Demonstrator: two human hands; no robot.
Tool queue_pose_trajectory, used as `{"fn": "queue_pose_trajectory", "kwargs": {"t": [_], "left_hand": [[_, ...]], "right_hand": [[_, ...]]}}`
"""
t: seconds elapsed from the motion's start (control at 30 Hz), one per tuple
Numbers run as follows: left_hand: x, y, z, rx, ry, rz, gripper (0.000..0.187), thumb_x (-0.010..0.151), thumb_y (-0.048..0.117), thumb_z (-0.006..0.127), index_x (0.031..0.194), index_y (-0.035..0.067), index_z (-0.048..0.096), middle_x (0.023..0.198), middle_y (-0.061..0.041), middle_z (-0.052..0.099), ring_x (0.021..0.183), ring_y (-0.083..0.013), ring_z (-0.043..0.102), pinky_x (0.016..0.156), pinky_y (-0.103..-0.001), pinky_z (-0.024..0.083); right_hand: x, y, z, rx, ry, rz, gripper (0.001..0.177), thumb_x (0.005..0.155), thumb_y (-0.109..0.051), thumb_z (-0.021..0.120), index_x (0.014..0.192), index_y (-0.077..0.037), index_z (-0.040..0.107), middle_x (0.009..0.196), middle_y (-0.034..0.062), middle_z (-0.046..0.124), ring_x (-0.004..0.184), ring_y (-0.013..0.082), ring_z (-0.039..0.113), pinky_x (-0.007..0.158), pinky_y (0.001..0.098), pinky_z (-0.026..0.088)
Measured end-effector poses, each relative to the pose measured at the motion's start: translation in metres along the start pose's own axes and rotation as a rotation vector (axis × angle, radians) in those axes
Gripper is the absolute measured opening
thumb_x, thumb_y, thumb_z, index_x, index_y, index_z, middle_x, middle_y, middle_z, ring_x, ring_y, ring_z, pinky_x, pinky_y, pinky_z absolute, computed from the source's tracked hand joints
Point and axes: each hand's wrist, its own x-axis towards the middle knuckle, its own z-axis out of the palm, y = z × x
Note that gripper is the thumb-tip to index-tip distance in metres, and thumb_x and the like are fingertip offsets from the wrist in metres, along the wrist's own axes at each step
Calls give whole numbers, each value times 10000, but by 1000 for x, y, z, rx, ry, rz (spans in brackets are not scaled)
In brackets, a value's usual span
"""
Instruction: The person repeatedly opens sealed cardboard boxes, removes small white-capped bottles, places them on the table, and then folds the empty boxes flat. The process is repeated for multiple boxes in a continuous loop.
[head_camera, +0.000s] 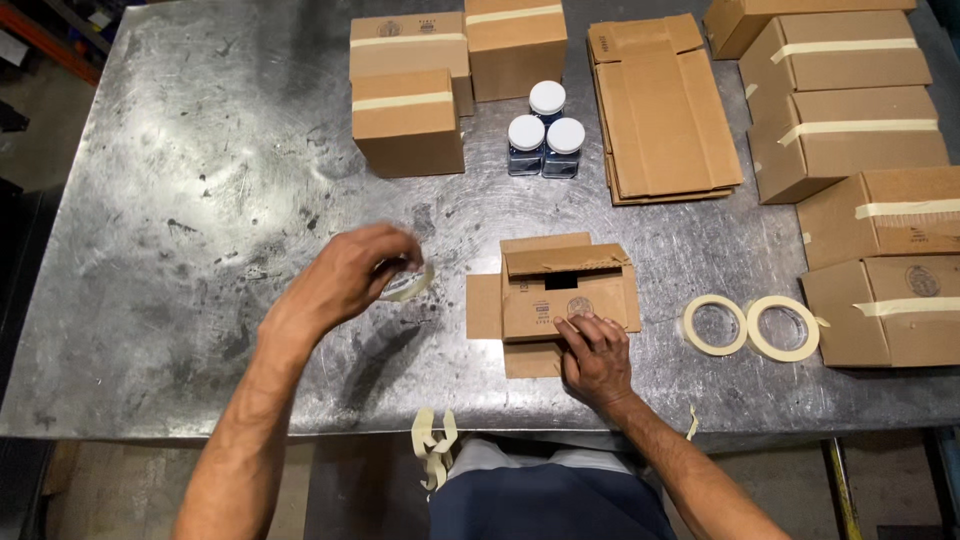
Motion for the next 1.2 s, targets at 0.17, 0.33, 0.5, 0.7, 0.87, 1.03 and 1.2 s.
{"fn": "queue_pose_trajectory", "kwargs": {"t": [0.17,0.33,0.5,0.7,0.87,1.03,1.2], "left_hand": [[-39,15,-12,-166,-335,-338,125,1025,253,737,1040,148,804,904,-168,837,969,-433,803,920,-553,616],[-74,26,-4,-263,-622,-549,236,978,222,756,1194,169,835,988,-191,890,1084,-457,805,1020,-564,587],[-122,13,44,-376,-822,-681,98,928,212,849,1003,186,907,845,-53,881,824,-229,856,899,-406,648],[-184,-41,137,-305,-898,-726,96,903,276,899,988,234,914,873,-48,867,904,-278,838,857,-398,638],[-209,-97,209,-231,-758,-791,136,947,333,849,1014,225,897,1006,-110,871,1092,-359,819,976,-471,634],[-218,-114,243,-269,-679,-792,126,947,343,846,1010,243,890,1036,-86,831,1074,-301,802,1010,-442,627],[-211,-88,231,-170,-674,-806,285,919,384,880,1197,325,849,1227,-68,763,1247,-319,760,1110,-483,603]], "right_hand": [[-1,1,-3,12,-36,6,639,864,-179,671,1474,-361,722,1424,-64,591,1384,203,534,1260,413,415],[-6,5,-3,23,-59,-7,664,850,-181,696,1494,-341,718,1438,-47,592,1400,217,531,1266,427,415],[-9,9,-4,55,-80,-18,704,822,-148,699,1502,-330,719,1454,-42,578,1417,220,507,1274,430,397],[-5,7,-9,46,-76,-31,712,821,-125,693,1509,-306,725,1455,-20,601,1409,231,534,1272,433,403],[-5,9,-10,31,-56,-55,696,837,-136,670,1509,-307,724,1462,-15,610,1407,233,553,1263,432,428],[-7,9,-13,19,-61,-53,707,830,-142,672,1514,-316,719,1472,-24,617,1413,227,560,1270,430,429],[-6,9,-8,19,-52,-47,686,859,-147,660,1521,-316,715,1469,-17,622,1408,236,567,1266,436,433]]}}
